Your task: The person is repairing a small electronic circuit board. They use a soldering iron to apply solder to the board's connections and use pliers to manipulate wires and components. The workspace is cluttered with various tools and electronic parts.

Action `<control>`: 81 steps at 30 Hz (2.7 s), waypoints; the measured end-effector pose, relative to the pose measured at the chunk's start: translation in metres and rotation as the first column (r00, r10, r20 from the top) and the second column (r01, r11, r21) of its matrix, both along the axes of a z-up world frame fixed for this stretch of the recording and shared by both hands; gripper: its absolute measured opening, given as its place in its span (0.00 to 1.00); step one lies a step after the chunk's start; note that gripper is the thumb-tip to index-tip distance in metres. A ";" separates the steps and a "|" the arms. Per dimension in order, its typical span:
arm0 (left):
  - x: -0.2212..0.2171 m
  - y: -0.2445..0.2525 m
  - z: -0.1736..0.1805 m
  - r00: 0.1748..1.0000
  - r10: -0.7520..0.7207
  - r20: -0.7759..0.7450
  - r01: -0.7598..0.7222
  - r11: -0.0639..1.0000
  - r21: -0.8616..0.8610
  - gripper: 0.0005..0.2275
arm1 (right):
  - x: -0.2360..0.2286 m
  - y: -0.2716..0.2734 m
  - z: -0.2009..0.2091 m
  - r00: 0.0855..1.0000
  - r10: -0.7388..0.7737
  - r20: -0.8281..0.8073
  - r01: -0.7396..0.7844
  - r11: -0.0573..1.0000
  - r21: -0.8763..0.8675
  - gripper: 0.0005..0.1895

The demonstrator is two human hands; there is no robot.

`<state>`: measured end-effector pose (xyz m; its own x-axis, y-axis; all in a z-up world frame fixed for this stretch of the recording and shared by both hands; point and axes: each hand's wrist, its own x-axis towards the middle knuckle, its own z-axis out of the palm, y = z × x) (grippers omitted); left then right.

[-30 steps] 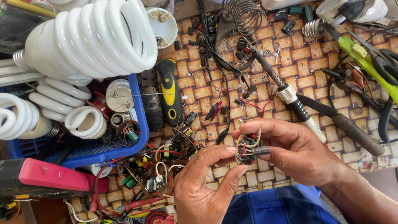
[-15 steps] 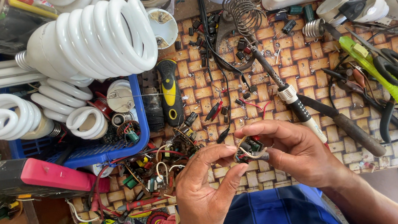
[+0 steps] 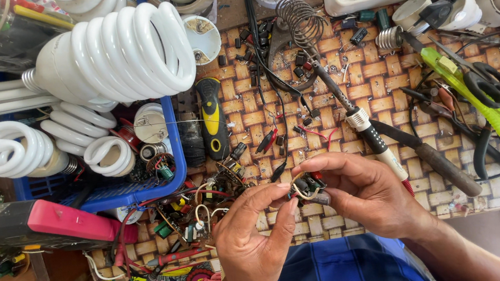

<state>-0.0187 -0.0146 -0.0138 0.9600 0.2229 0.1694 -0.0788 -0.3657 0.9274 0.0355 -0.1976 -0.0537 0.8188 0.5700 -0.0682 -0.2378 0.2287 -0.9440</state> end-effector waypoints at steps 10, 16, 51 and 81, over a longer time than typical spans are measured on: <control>0.003 -0.001 -0.003 0.996 -0.027 0.084 0.022 0.998 0.066 0.05 | -0.007 -0.001 -0.001 0.994 -0.033 -0.100 0.043 0.994 0.099 0.24; 0.010 0.001 0.003 0.991 -0.063 0.114 0.065 0.998 -0.015 0.04 | -0.003 -0.007 0.014 0.983 -0.002 0.186 0.026 0.992 -0.127 0.19; 0.013 -0.021 -0.020 0.979 -0.091 -0.181 -0.118 0.470 -0.875 0.12 | 0.000 -0.019 0.028 0.449 0.024 0.893 0.517 0.809 -0.281 0.08; 0.048 0.020 -0.004 0.996 0.031 0.088 0.007 0.914 -0.405 0.08 | -0.014 -0.027 0.011 0.737 -0.313 0.599 0.676 0.331 -0.658 0.13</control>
